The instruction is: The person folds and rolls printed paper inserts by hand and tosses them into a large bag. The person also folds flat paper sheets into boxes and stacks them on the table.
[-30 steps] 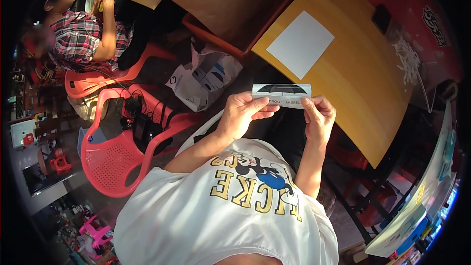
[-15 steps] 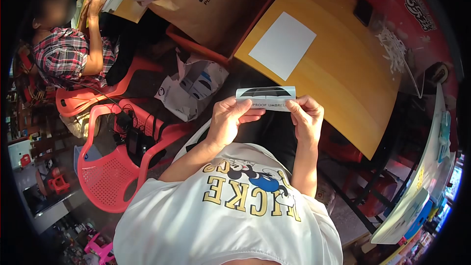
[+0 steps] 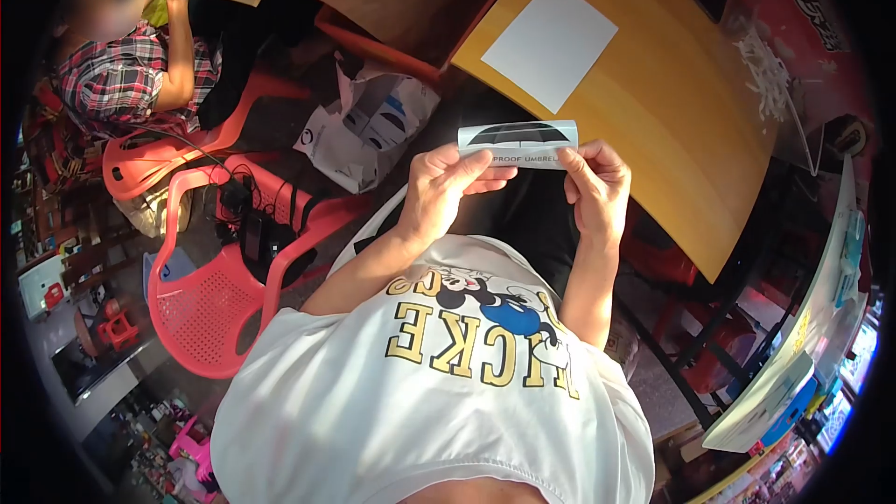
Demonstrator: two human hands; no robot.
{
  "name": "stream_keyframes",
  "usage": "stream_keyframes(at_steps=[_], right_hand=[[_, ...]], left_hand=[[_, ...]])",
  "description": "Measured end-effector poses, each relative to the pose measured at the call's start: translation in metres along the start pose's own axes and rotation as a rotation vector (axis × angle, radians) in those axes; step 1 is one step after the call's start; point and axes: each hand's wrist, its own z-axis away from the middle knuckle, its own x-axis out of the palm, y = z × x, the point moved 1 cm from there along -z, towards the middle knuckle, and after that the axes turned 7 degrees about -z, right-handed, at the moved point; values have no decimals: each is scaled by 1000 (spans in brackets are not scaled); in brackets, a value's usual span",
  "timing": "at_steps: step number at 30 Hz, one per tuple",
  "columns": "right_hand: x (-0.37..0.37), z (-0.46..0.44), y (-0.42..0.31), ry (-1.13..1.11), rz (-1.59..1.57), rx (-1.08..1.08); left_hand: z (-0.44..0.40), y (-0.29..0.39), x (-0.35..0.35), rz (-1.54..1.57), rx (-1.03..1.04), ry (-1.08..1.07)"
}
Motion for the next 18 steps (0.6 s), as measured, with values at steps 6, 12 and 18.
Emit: stream_keyframes(at_steps=[6, 12, 18], right_hand=[[2, 2, -1, -67, -186, 181], [-2, 2, 8, -107, -116, 66], [-3, 0, 6, -103, -159, 61]], left_hand=[[1, 2, -2, -71, 54, -9], [3, 1, -5, -57, 44, -59], [-1, 4, -1, -123, 129, -101]])
